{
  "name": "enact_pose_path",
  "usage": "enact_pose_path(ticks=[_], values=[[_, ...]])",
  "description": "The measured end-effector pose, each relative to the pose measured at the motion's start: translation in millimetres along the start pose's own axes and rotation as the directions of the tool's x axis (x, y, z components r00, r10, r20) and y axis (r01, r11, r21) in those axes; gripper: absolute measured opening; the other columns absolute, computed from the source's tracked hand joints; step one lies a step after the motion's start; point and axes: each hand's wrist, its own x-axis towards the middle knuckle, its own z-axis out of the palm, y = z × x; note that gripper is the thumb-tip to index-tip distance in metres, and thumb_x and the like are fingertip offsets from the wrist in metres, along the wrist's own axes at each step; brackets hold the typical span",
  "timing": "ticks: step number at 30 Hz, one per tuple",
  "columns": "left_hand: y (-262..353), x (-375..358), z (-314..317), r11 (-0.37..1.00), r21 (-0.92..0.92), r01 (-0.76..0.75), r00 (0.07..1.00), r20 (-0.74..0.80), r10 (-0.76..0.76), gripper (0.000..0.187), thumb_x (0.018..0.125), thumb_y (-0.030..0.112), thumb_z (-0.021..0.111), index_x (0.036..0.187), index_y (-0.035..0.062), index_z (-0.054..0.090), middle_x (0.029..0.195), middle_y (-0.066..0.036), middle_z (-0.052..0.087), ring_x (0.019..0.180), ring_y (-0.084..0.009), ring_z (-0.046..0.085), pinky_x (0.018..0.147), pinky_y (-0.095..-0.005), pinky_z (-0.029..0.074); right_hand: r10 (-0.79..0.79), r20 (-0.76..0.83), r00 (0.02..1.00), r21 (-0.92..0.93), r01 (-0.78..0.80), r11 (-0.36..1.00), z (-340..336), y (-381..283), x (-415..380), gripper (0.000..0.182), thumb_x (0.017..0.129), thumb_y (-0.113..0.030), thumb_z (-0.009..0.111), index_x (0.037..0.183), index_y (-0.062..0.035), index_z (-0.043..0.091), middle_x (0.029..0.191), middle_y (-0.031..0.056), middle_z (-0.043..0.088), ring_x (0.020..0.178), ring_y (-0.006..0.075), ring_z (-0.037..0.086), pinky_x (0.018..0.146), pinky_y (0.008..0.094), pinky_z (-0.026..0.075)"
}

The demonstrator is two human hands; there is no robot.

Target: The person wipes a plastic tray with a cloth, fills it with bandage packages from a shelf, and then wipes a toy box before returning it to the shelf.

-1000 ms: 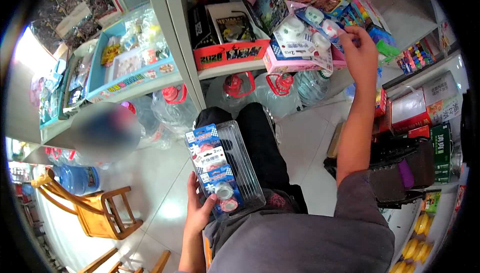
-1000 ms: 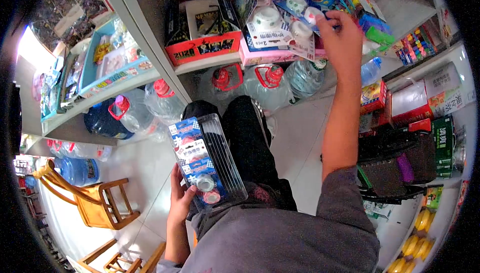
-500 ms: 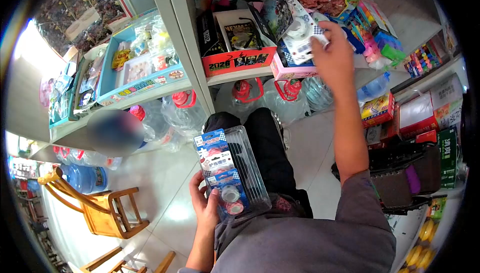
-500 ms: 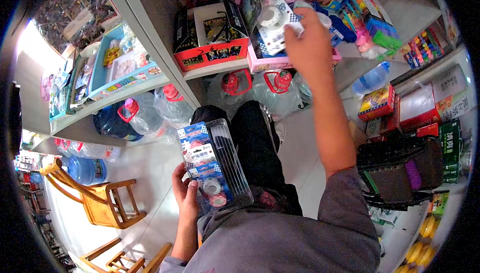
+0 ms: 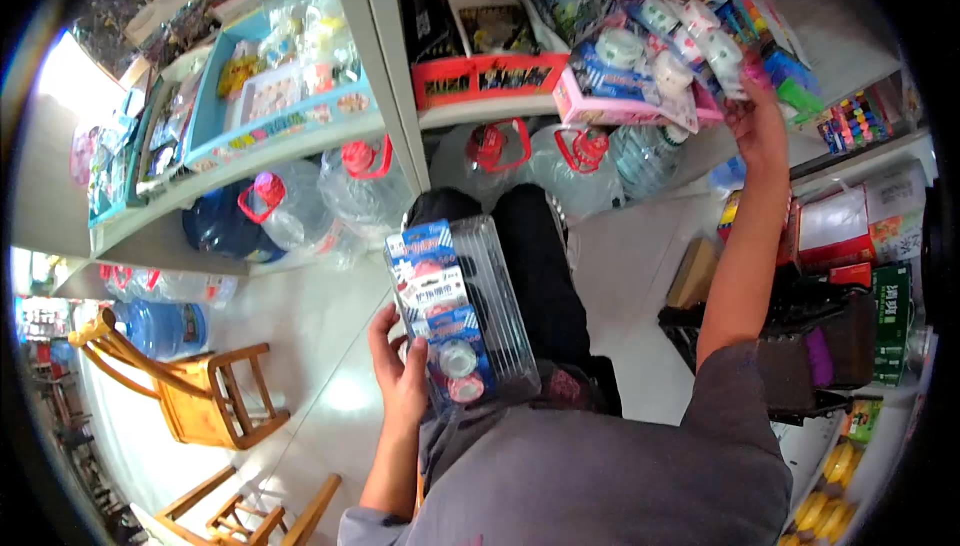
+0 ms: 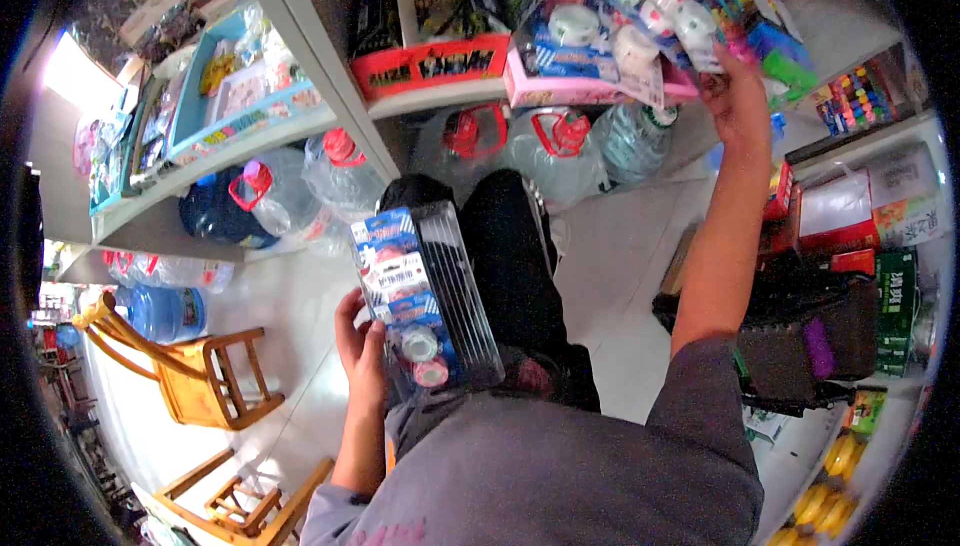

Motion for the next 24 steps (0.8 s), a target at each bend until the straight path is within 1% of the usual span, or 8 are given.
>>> enact_pose_path(ticks=[4,7,14,15,18,19,22,24], values=[[0.3,1.8,-1.1,0.997,0.070,0.019,1.000,-0.019,-0.018,0.059,0.092,0.016,0.065,0.146,0.0023,0.044,0.141,-0.012,0.049,0.131,-0.0243,0.047,0.105,-0.0406,0.041,-0.025,0.055,0.998,0.041,0.023,0.999,-4.4,12.6,19.1,0.035,0.092,-0.016,0.072,0.125,-0.0101,0.064,0.103,0.0073,0.073,0.082,0.0182,0.072,0.055,0.0257,0.051],[-1.7,1.9,-2.6,0.996,0.091,-0.005,1.000,-0.017,0.007,0.057,0.093,0.017,0.067,0.144,0.0027,0.045,0.141,-0.012,0.050,0.131,-0.0243,0.048,0.104,-0.0395,0.042,0.105,0.099,0.990,-0.112,-0.094,0.989,-25.7,2.3,49.3,0.039,0.094,-0.019,0.072,0.129,-0.0075,0.062,0.115,0.0090,0.071,0.093,0.0215,0.072,0.069,0.0328,0.058],[-14.3,-0.5,-2.4,0.996,0.071,-0.055,0.998,-0.004,0.056,0.050,0.095,0.014,0.067,0.140,0.0034,0.048,0.140,-0.010,0.050,0.126,-0.0221,0.050,0.100,-0.0369,0.044,0.157,0.140,0.978,0.023,-0.162,0.987,-37.0,6.5,73.7,0.034,0.096,-0.015,0.069,0.128,-0.0057,0.063,0.121,0.0134,0.070,0.108,0.0254,0.070,0.090,0.0351,0.059],[-5.2,-2.8,-0.9,0.998,0.050,-0.030,1.000,-0.006,0.031,0.050,0.095,0.014,0.067,0.140,0.0039,0.048,0.139,-0.009,0.051,0.126,-0.0228,0.052,0.100,-0.0374,0.045,0.217,0.193,0.957,-0.124,-0.196,0.973,-10.9,-8.2,34.3,0.039,0.093,-0.022,0.072,0.127,-0.0056,0.061,0.120,0.0141,0.070,0.101,0.0273,0.071,0.084,0.0384,0.061],[-23.7,2.0,-6.5,0.995,0.103,-0.006,1.000,-0.027,0.008,0.049,0.096,0.019,0.067,0.139,0.0036,0.049,0.138,-0.010,0.052,0.126,-0.0224,0.052,0.099,-0.0380,0.046,-0.021,0.129,0.991,-0.092,0.033,0.995,-6.8,16.3,38.5,0.031,0.092,-0.020,0.072,0.119,-0.0062,0.067,0.106,0.0079,0.073,0.093,0.0214,0.071,0.080,0.0347,0.059],[-29.4,5.9,-7.9,0.999,0.036,-0.036,0.999,-0.011,0.037,0.048,0.096,0.018,0.066,0.138,0.0035,0.049,0.138,-0.010,0.052,0.125,-0.0215,0.052,0.099,-0.0376,0.045,0.042,0.080,0.996,-0.203,-0.025,0.979,8.7,10.1,22.4,0.029,0.091,-0.020,0.073,0.116,-0.0057,0.068,0.107,0.0069,0.073,0.092,0.0210,0.071,0.081,0.0346,0.059],[-29.0,8.9,-7.9,0.999,-0.028,-0.018,1.000,0.001,0.018,0.044,0.095,0.009,0.062,0.136,0.0031,0.049,0.137,-0.010,0.052,0.121,-0.0198,0.053,0.097,-0.0364,0.045,-0.017,0.062,0.998,-0.115,0.024,0.993,39.9,0.1,-6.7,0.033,0.088,-0.028,0.078,0.114,-0.0101,0.069,0.103,0.0025,0.073,0.082,0.0167,0.067,0.075,0.0298,0.053],[-26.1,10.6,-7.8,1.000,-0.016,-0.017,1.000,-0.007,0.017,0.043,0.094,0.007,0.061,0.136,0.0027,0.049,0.136,-0.010,0.052,0.117,-0.0189,0.054,0.095,-0.0354,0.046,0.104,0.028,0.994,-0.256,-0.093,0.962,24.7,-0.1,8.2,0.031,0.089,-0.030,0.077,0.113,-0.0137,0.068,0.103,-0.0023,0.069,0.091,0.0135,0.062,0.078,0.0273,0.045]])
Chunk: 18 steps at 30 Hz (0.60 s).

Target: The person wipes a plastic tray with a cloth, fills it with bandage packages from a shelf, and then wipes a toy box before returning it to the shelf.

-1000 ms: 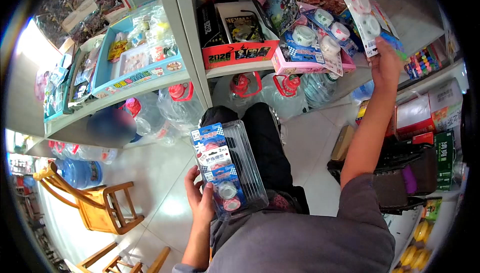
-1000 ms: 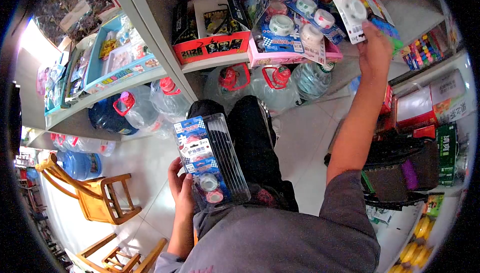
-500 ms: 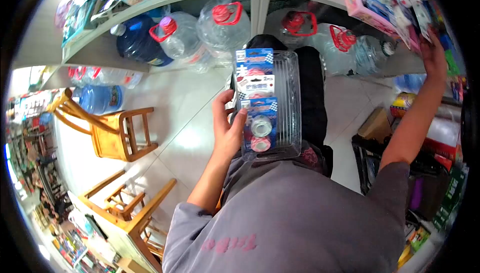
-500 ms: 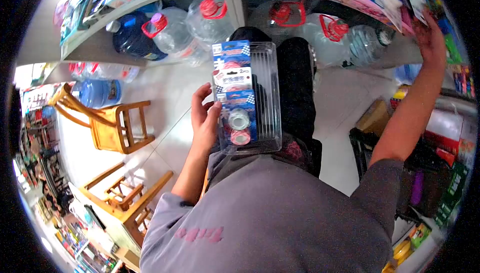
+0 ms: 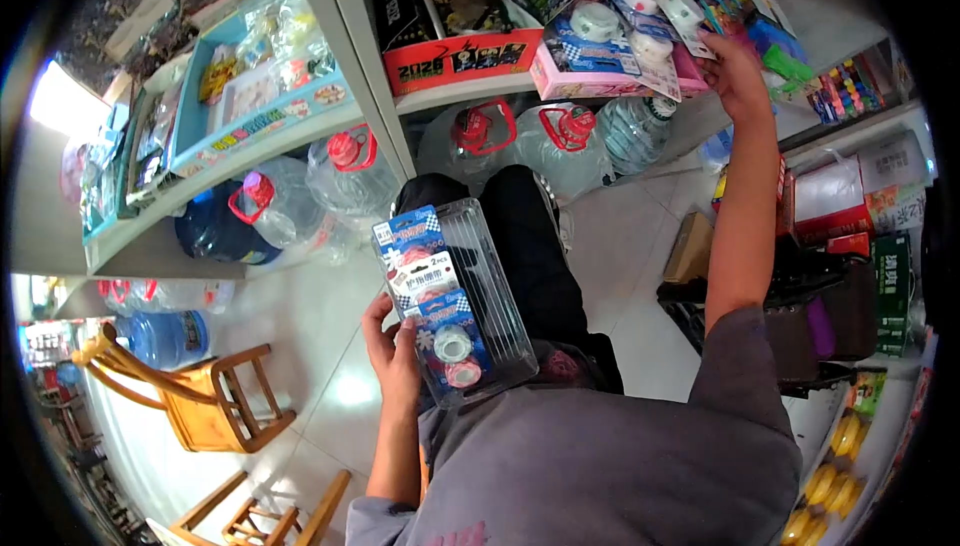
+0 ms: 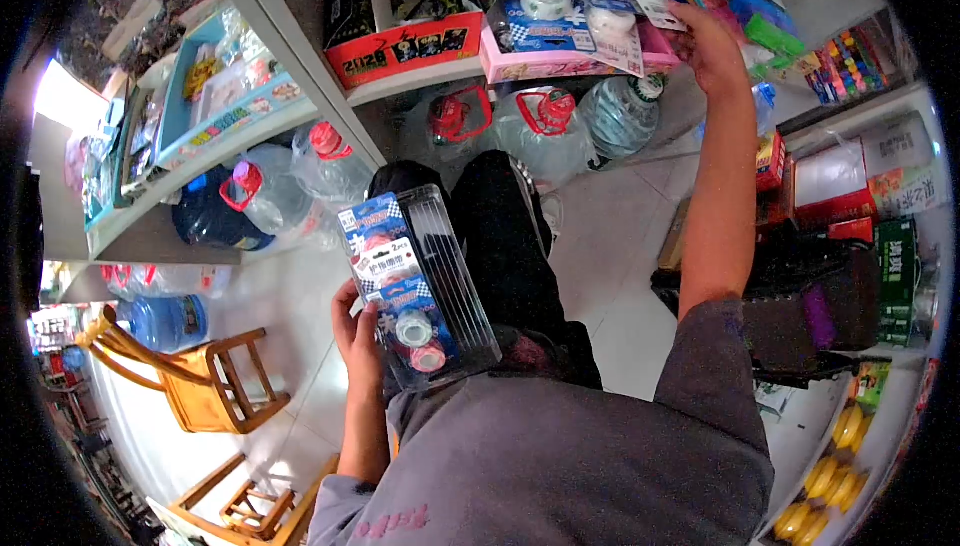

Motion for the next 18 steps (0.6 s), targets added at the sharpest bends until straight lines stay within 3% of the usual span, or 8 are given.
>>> enact_pose_path(ticks=[3,7,13,16,18], values=[[9.7,1.2,3.6,1.000,-0.005,0.002,1.000,-0.006,-0.002,0.041,0.094,0.004,0.060,0.134,0.0017,0.050,0.136,-0.011,0.052,0.107,-0.0171,0.056,0.091,-0.0326,0.047,0.010,0.004,1.000,-0.086,-0.009,0.996,-8.9,-3.1,15.5,0.036,0.085,-0.035,0.079,0.112,-0.0127,0.071,0.101,-0.0004,0.073,0.079,0.0132,0.065,0.068,0.0261,0.046],[14.6,-0.9,6.7,1.000,0.000,-0.010,1.000,-0.002,0.010,0.039,0.095,0.001,0.058,0.133,0.0003,0.048,0.134,-0.011,0.053,0.100,-0.0172,0.060,0.086,-0.0305,0.051,-0.027,-0.013,1.000,-0.079,0.026,0.997,7.7,-18.3,8.5,0.033,0.087,-0.037,0.076,0.108,-0.0128,0.071,0.098,-0.0036,0.072,0.079,0.0100,0.063,0.065,0.0286,0.044],[12.0,-4.0,7.2,0.999,-0.041,-0.010,1.000,0.023,0.011,0.038,0.095,0.002,0.057,0.132,-0.0023,0.048,0.133,-0.017,0.054,0.113,-0.0220,0.061,0.096,-0.0346,0.051,-0.070,0.019,0.997,-0.315,0.073,0.946,55.7,-40.7,1.1,0.029,0.086,-0.038,0.074,0.099,-0.0112,0.072,0.085,-0.0054,0.068,0.074,0.0085,0.059,0.061,0.0293,0.041],[9.1,-2.4,2.5,0.999,-0.024,-0.035,0.999,0.023,0.036,0.040,0.096,0.006,0.056,0.134,-0.0019,0.048,0.134,-0.016,0.053,0.110,-0.0203,0.060,0.096,-0.0333,0.049,-0.035,0.078,0.996,-0.335,0.060,0.940,48.7,-43.1,23.0,0.025,0.084,-0.035,0.076,0.093,-0.0123,0.071,0.082,-0.0045,0.066,0.070,0.0086,0.056,0.056,0.0262,0.038],[12.4,-4.6,0.2,0.998,-0.050,-0.025,1.000,-0.001,0.025,0.041,0.097,0.008,0.055,0.136,-0.0017,0.047,0.135,-0.015,0.052,0.109,-0.0191,0.058,0.096,-0.0324,0.048,-0.067,0.092,0.993,-0.254,0.089,0.963,51.0,-36.9,30.6,0.021,0.083,-0.033,0.078,0.088,-0.0133,0.070,0.077,-0.0037,0.064,0.062,0.0077,0.054,0.051,0.0244,0.037]])
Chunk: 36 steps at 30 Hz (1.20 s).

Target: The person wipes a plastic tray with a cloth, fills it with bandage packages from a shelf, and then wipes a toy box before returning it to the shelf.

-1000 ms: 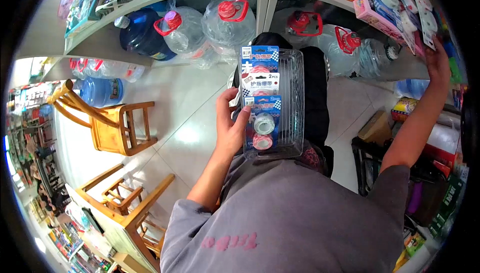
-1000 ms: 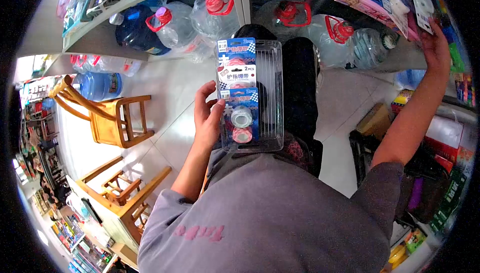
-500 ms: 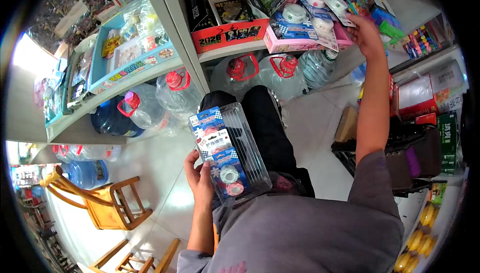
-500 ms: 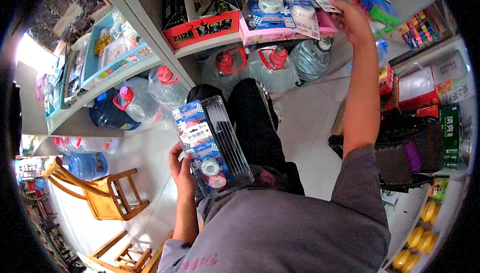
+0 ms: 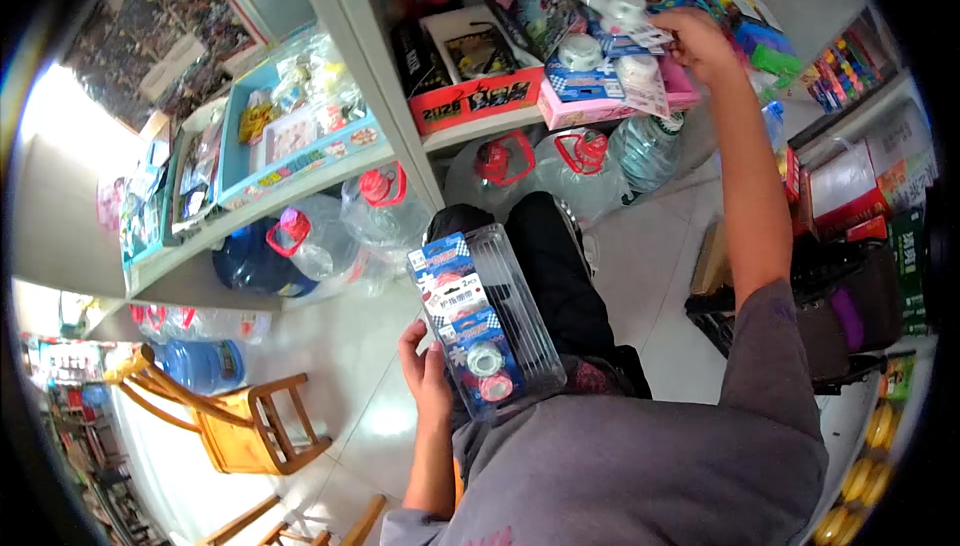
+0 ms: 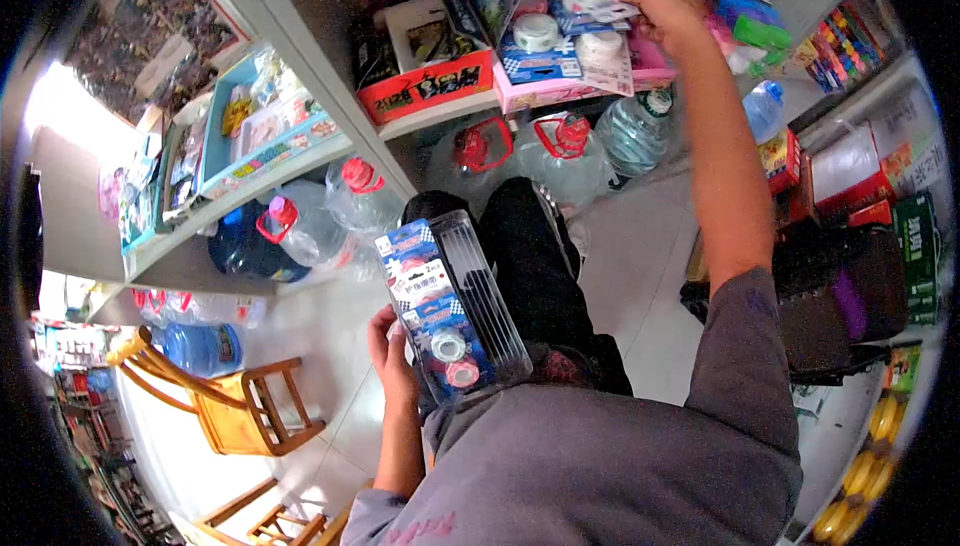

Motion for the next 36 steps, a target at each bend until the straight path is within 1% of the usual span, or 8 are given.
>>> enact_pose_path(ticks=[10,18,22,27,28,31,33,36], values=[[-7.5,1.3,-6.7,0.999,0.040,0.005,1.000,0.025,-0.006,0.038,0.097,0.009,0.054,0.134,-0.0024,0.050,0.135,-0.015,0.053,0.118,-0.0205,0.056,0.100,-0.0342,0.047,-0.077,0.046,0.996,-0.264,0.086,0.961,21.1,-17.2,-33.3,0.030,0.089,-0.040,0.074,0.089,-0.0104,0.071,0.078,-0.0034,0.065,0.060,0.0056,0.053,0.045,0.0229,0.036],[-9.3,-0.5,-6.0,1.000,-0.009,0.030,0.998,0.048,-0.029,0.034,0.099,0.009,0.055,0.132,-0.0004,0.053,0.132,-0.011,0.055,0.112,-0.0176,0.058,0.096,-0.0311,0.048,0.039,0.155,0.987,-0.005,-0.038,0.999,-2.8,12.4,3.2,0.022,0.092,-0.039,0.073,0.096,-0.0177,0.069,0.072,-0.0105,0.057,0.058,0.0003,0.047,0.044,0.0185,0.026],[-8.1,-2.5,-9.5,1.000,0.004,0.007,1.000,0.029,-0.007,0.031,0.099,0.010,0.057,0.129,0.0017,0.056,0.131,-0.009,0.056,0.105,-0.0149,0.058,0.088,-0.0284,0.048,-0.007,-0.092,0.996,0.231,0.028,0.972,-22.8,13.8,20.4,0.030,0.095,-0.031,0.070,0.116,-0.0094,0.071,0.103,0.0010,0.069,0.085,0.0099,0.060,0.081,0.0267,0.049],[-1.4,-3.7,-17.4,0.996,0.070,0.048,0.998,-0.053,-0.044,0.031,0.096,0.010,0.059,0.126,0.0031,0.057,0.136,-0.011,0.054,0.116,-0.0180,0.055,0.094,-0.0324,0.045,-0.451,-0.412,0.792,-0.141,0.434,0.890,-59.0,-26.3,-75.6,0.030,0.091,-0.026,0.072,0.108,-0.0009,0.068,0.096,0.0116,0.067,0.085,0.0243,0.063,0.083,0.0384,0.050],[-4.4,-1.8,-21.1,0.996,0.085,0.021,0.998,-0.065,-0.016,0.031,0.095,0.010,0.060,0.126,0.0033,0.057,0.135,-0.011,0.054,0.118,-0.0187,0.055,0.095,-0.0332,0.044,-0.659,-0.453,0.601,-0.317,0.582,0.749,-37.4,-43.6,-125.2,0.019,0.088,-0.014,0.074,0.092,0.0016,0.066,0.083,0.0096,0.063,0.074,0.0246,0.059,0.073,0.0427,0.050],[-4.5,3.2,-26.3,0.991,0.114,-0.067,0.994,-0.078,0.076,0.033,0.093,0.011,0.062,0.124,0.0039,0.057,0.133,-0.011,0.056,0.121,-0.0205,0.053,0.099,-0.0354,0.042,-0.883,-0.143,0.447,-0.065,0.886,0.459,-45.6,-41.6,-211.1,0.039,0.083,-0.023,0.076,0.107,0.0051,0.065,0.101,0.0228,0.068,0.091,0.0350,0.069,0.085,0.0470,0.054],[8.0,8.3,-25.0,0.987,0.112,-0.115,0.990,-0.070,0.124,0.033,0.091,0.012,0.064,0.122,0.0043,0.058,0.131,-0.011,0.057,0.122,-0.0215,0.053,0.100,-0.0353,0.041,-0.961,-0.218,0.170,-0.715,0.643,0.276,0.6,-27.7,-263.3,0.040,0.084,-0.028,0.076,0.109,0.0008,0.064,0.096,0.0189,0.066,0.086,0.0311,0.068,0.082,0.0460,0.054],[27.1,22.4,-23.1,0.965,0.154,-0.213,0.976,-0.017,0.218,0.032,0.090,0.012,0.064,0.121,0.0041,0.058,0.131,-0.012,0.056,0.122,-0.0222,0.053,0.099,-0.0353,0.041,-0.899,0.131,0.418,-0.208,0.898,0.387,13.8,-3.7,-287.9,0.031,0.079,-0.019,0.078,0.100,-0.0010,0.066,0.094,0.0167,0.067,0.082,0.0281,0.068,0.075,0.0414,0.054]])
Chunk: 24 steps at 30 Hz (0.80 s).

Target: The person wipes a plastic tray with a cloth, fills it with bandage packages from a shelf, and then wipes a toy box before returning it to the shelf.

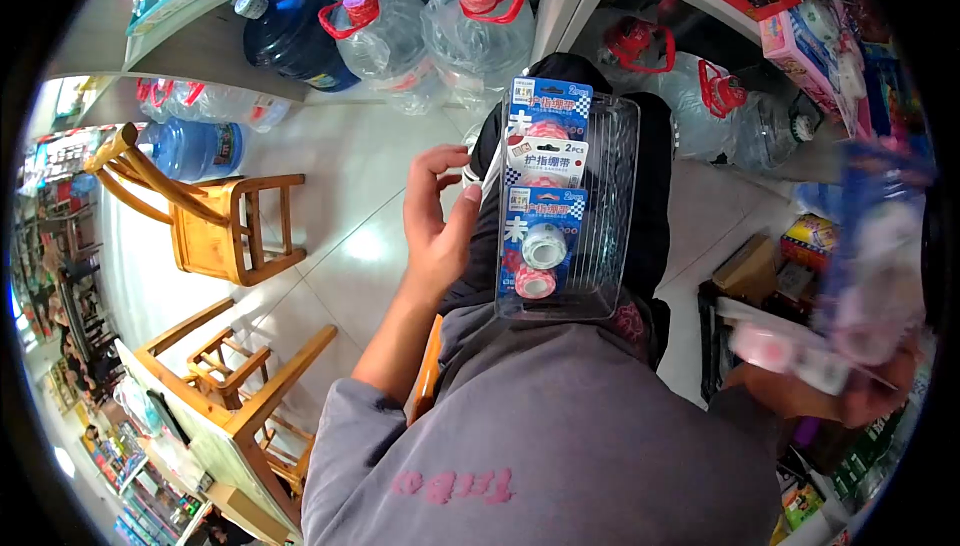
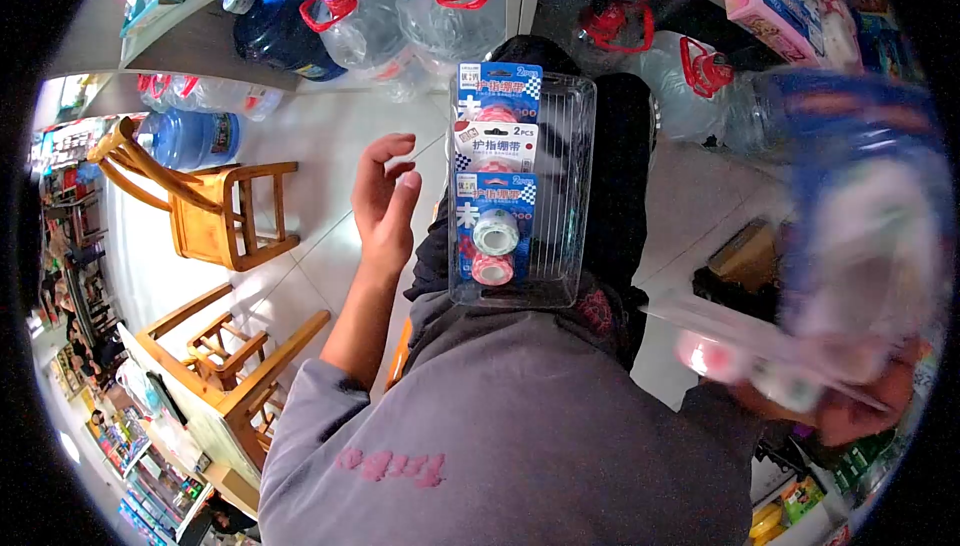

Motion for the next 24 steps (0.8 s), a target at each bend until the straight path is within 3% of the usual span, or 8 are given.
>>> enact_pose_path(ticks=[1,3,6,9,12,13,19,24], values=[[4.3,7.4,1.7,1.000,0.008,-0.020,1.000,0.012,0.020,0.032,0.090,0.012,0.065,0.120,0.0037,0.059,0.129,-0.011,0.058,0.120,-0.0220,0.055,0.098,-0.0355,0.042,0.021,0.169,0.985,0.153,-0.047,0.987,7.3,-1.4,-2.8,0.028,0.077,-0.017,0.078,0.098,-0.0016,0.067,0.093,0.0160,0.067,0.080,0.0271,0.068,0.073,0.0399,0.054],[7.7,22.3,6.5,0.998,0.055,-0.032,0.999,0.046,0.030,0.033,0.089,0.011,0.065,0.120,0.0031,0.060,0.127,-0.011,0.059,0.119,-0.0224,0.056,0.097,-0.0355,0.043,0.037,0.414,0.909,0.281,-0.167,0.945,29.7,-2.8,1.4,0.023,0.074,-0.011,0.080,0.092,-0.0027,0.069,0.091,0.0145,0.068,0.078,0.0251,0.068,0.068,0.0368,0.054],[17.7,52.5,18.3,0.962,0.238,-0.133,0.986,0.133,0.103,0.040,0.087,0.011,0.067,0.125,0.0008,0.060,0.125,-0.014,0.062,0.118,-0.0292,0.058,0.097,-0.0398,0.046,0.142,0.634,0.760,0.193,-0.333,0.923,71.8,-12.7,19.9,0.018,0.072,-0.003,0.077,0.089,-0.0032,0.069,0.090,0.0147,0.067,0.075,0.0268,0.067,0.066,0.0351,0.053],[14.0,88.5,30.9,0.874,0.402,-0.273,0.953,0.235,0.190,0.044,0.086,0.013,0.067,0.127,-0.0010,0.061,0.124,-0.020,0.064,0.118,-0.0382,0.058,0.101,-0.0470,0.046,0.212,0.642,0.737,0.132,-0.379,0.916,95.3,-2.5,21.4,0.018,0.074,0.002,0.073,0.091,-0.0004,0.067,0.090,0.0150,0.066,0.078,0.0304,0.066,0.071,0.0359,0.053],[22.5,111.0,34.2,0.766,0.516,-0.384,0.887,0.435,0.152,0.037,0.089,0.014,0.067,0.123,0.0016,0.067,0.118,-0.018,0.067,0.112,-0.0341,0.062,0.097,-0.0415,0.048,0.239,0.678,0.695,0.099,-0.409,0.907,102.0,6.8,25.9,0.019,0.076,0.005,0.069,0.094,0.0021,0.065,0.095,0.0163,0.065,0.084,0.0332,0.066,0.078,0.0367,0.053],[24.5,115.1,36.7,0.792,0.483,-0.374,0.878,0.458,0.135,0.030,0.088,0.013,0.066,0.114,-0.0012,0.070,0.113,-0.021,0.067,0.109,-0.0381,0.063,0.098,-0.0425,0.048,0.228,0.686,0.691,0.093,-0.394,0.914,103.0,12.0,28.0,0.019,0.077,0.005,0.068,0.095,0.0022,0.065,0.096,0.0167,0.065,0.086,0.0336,0.066,0.079,0.0367,0.053],[31.2,105.8,38.5,0.736,0.507,-0.449,0.869,0.438,0.229,0.026,0.084,0.014,0.067,0.106,0.0005,0.072,0.115,-0.017,0.066,0.112,-0.0386,0.057,0.099,-0.0453,0.047,0.178,0.680,0.712,0.045,-0.282,0.958,96.7,38.7,49.1,0.023,0.078,0.007,0.066,0.100,0.0045,0.064,0.102,0.0169,0.066,0.096,0.0293,0.067,0.086,0.0364,0.051],[33.2,88.8,37.9,0.709,0.505,-0.492,0.858,0.418,0.298,0.021,0.082,0.011,0.069,0.101,0.0020,0.072,0.112,-0.015,0.065,0.109,-0.0362,0.057,0.098,-0.0459,0.047,0.010,0.762,0.648,0.125,-0.162,0.979,110.7,55.7,72.5,0.023,0.081,0.004,0.064,0.104,0.0050,0.063,0.105,0.0172,0.066,0.098,0.0317,0.066,0.087,0.0371,0.050]])
